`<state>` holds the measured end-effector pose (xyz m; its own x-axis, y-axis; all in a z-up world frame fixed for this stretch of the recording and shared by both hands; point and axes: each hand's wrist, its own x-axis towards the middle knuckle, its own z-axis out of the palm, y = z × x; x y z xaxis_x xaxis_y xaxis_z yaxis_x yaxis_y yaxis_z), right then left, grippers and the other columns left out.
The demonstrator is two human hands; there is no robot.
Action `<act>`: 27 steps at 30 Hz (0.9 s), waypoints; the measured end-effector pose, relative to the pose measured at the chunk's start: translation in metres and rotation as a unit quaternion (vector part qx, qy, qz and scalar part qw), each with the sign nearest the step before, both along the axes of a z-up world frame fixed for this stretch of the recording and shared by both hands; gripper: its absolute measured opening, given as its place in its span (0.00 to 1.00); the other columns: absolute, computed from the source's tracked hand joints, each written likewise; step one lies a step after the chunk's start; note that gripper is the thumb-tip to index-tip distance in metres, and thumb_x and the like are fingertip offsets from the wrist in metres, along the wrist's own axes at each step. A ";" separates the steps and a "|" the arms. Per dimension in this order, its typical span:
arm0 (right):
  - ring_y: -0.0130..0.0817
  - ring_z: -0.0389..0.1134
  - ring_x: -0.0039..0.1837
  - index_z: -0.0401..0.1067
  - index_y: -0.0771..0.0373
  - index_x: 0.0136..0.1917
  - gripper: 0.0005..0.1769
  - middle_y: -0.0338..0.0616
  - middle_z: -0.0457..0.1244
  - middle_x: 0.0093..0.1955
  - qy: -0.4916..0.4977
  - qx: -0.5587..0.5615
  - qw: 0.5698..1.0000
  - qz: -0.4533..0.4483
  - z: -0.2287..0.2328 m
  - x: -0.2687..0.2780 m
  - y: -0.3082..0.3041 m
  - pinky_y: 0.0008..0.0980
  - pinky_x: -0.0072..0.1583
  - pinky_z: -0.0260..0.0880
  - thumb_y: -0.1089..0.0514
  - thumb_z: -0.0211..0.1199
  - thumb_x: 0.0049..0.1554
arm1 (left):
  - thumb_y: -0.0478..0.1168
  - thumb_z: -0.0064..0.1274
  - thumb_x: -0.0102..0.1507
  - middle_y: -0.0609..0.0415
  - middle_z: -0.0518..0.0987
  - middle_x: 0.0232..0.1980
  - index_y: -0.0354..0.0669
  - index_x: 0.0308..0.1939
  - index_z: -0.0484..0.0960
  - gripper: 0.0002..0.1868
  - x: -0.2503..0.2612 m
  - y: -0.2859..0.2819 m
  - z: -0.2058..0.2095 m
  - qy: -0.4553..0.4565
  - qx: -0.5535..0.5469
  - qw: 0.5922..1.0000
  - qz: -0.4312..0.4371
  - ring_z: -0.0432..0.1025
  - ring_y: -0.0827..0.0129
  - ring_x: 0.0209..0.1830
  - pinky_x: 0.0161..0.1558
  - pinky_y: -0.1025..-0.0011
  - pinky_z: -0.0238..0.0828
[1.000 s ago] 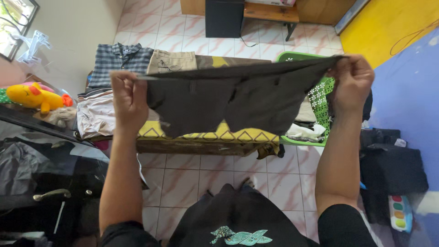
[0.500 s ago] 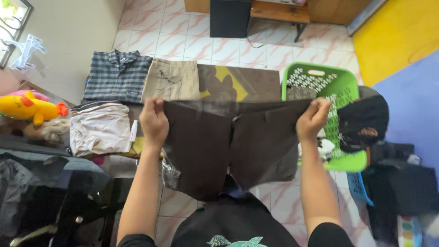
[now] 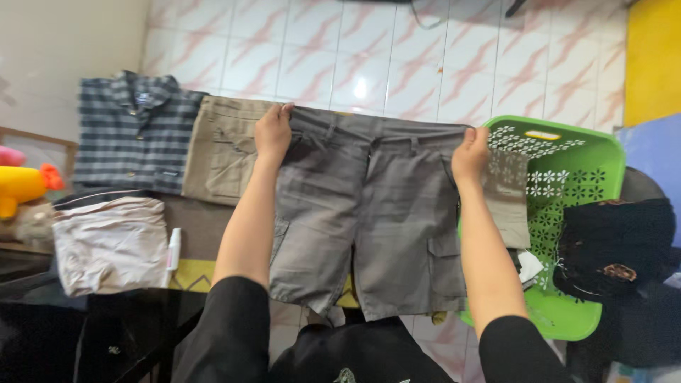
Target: The person picks up several pairs of shorts and shirts from a basket, spreads each one out on a table to flatten it by hand, folds them into rectangular shapes, and then places the folded items onto a shelf in a cabinet.
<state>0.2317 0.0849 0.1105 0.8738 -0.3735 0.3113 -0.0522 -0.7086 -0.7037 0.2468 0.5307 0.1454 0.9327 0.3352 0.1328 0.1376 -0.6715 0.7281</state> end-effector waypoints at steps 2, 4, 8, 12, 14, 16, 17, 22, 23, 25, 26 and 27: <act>0.69 0.65 0.47 0.63 0.61 0.52 0.12 0.62 0.66 0.42 0.081 -0.085 0.993 -0.012 -0.036 0.019 -0.003 0.60 0.46 0.60 0.51 0.51 0.72 | 0.53 0.48 0.71 0.41 0.83 0.39 0.45 0.43 0.82 0.17 0.014 -0.011 -0.032 0.015 0.023 1.000 0.015 0.76 0.40 0.41 0.39 0.49 0.70; 0.69 0.66 0.46 0.62 0.62 0.54 0.12 0.62 0.66 0.42 0.116 -0.097 0.988 -0.010 -0.064 0.029 -0.007 0.62 0.46 0.60 0.50 0.50 0.71 | 0.52 0.48 0.70 0.43 0.84 0.40 0.49 0.45 0.83 0.15 0.028 -0.017 -0.057 0.024 0.048 0.998 0.027 0.75 0.39 0.39 0.36 0.48 0.69; 0.66 0.67 0.45 0.59 0.64 0.57 0.15 0.60 0.67 0.43 0.168 -0.171 0.971 0.003 -0.094 0.041 -0.011 0.63 0.46 0.62 0.49 0.49 0.73 | 0.54 0.44 0.74 0.47 0.83 0.41 0.47 0.44 0.79 0.17 0.046 -0.018 -0.095 0.090 0.189 0.978 0.023 0.76 0.45 0.41 0.39 0.46 0.69; 0.61 0.66 0.50 0.60 0.65 0.53 0.14 0.57 0.68 0.48 0.153 -0.240 0.958 0.010 -0.095 0.045 -0.003 0.60 0.46 0.64 0.51 0.54 0.70 | 0.57 0.44 0.75 0.48 0.81 0.45 0.42 0.47 0.74 0.21 0.055 -0.022 -0.103 0.115 0.252 0.960 0.039 0.75 0.48 0.46 0.43 0.48 0.70; 0.58 0.64 0.56 0.62 0.62 0.54 0.13 0.57 0.64 0.53 0.108 -0.232 0.966 -0.012 -0.085 0.044 0.001 0.56 0.49 0.65 0.52 0.60 0.66 | 0.55 0.44 0.74 0.46 0.80 0.49 0.41 0.51 0.73 0.20 0.050 -0.028 -0.091 0.051 0.215 0.974 0.059 0.74 0.46 0.51 0.47 0.49 0.70; 0.59 0.63 0.57 0.62 0.64 0.56 0.15 0.58 0.62 0.54 0.062 -0.210 0.976 0.003 -0.066 0.041 0.005 0.54 0.53 0.64 0.54 0.61 0.66 | 0.53 0.44 0.73 0.44 0.78 0.54 0.40 0.56 0.72 0.20 0.039 -0.034 -0.072 -0.015 0.176 0.981 0.083 0.72 0.45 0.55 0.52 0.49 0.69; 0.59 0.61 0.59 0.62 0.66 0.59 0.16 0.59 0.59 0.55 0.015 -0.188 0.982 0.017 -0.055 0.037 0.008 0.53 0.56 0.64 0.55 0.63 0.66 | 0.52 0.44 0.74 0.38 0.75 0.58 0.35 0.61 0.70 0.24 0.028 -0.040 -0.063 -0.071 0.225 0.970 0.057 0.69 0.41 0.58 0.57 0.47 0.65; 0.55 0.61 0.67 0.65 0.64 0.60 0.20 0.53 0.60 0.61 0.076 -0.138 0.953 0.259 -0.013 -0.044 0.058 0.54 0.70 0.62 0.51 0.60 0.60 | 0.57 0.43 0.70 0.29 0.62 0.74 0.28 0.73 0.65 0.37 -0.092 -0.093 -0.045 0.021 0.312 0.936 -0.161 0.55 0.37 0.77 0.76 0.43 0.46; 0.58 0.55 0.73 0.63 0.66 0.66 0.31 0.56 0.56 0.69 0.076 -0.182 0.937 0.286 -0.013 -0.069 0.077 0.59 0.72 0.54 0.45 0.61 0.58 | 0.58 0.43 0.69 0.32 0.60 0.77 0.30 0.73 0.64 0.39 -0.117 -0.101 -0.045 0.030 0.300 0.936 -0.182 0.52 0.39 0.79 0.77 0.43 0.43; 0.62 0.50 0.78 0.62 0.69 0.72 0.42 0.59 0.53 0.77 0.076 -0.227 0.919 0.313 -0.022 -0.095 0.104 0.65 0.74 0.47 0.39 0.61 0.55 | 0.60 0.43 0.68 0.35 0.58 0.79 0.32 0.74 0.63 0.40 -0.138 -0.108 -0.054 0.039 0.288 0.935 -0.204 0.49 0.40 0.81 0.77 0.43 0.39; 0.62 0.45 0.81 0.58 0.67 0.76 0.46 0.58 0.48 0.81 0.093 -0.251 0.907 0.326 -0.029 -0.102 0.112 0.67 0.75 0.41 0.35 0.61 0.56 | 0.60 0.43 0.68 0.36 0.57 0.80 0.32 0.75 0.62 0.41 -0.144 -0.109 -0.060 0.050 0.271 0.939 -0.203 0.48 0.41 0.81 0.77 0.43 0.38; 0.62 0.40 0.84 0.54 0.66 0.80 0.51 0.57 0.44 0.84 0.109 -0.275 0.893 0.338 -0.036 -0.109 0.116 0.70 0.77 0.35 0.31 0.60 0.57 | 0.61 0.44 0.67 0.37 0.56 0.81 0.31 0.76 0.61 0.43 -0.150 -0.109 -0.065 0.060 0.255 0.943 -0.203 0.46 0.41 0.82 0.77 0.42 0.37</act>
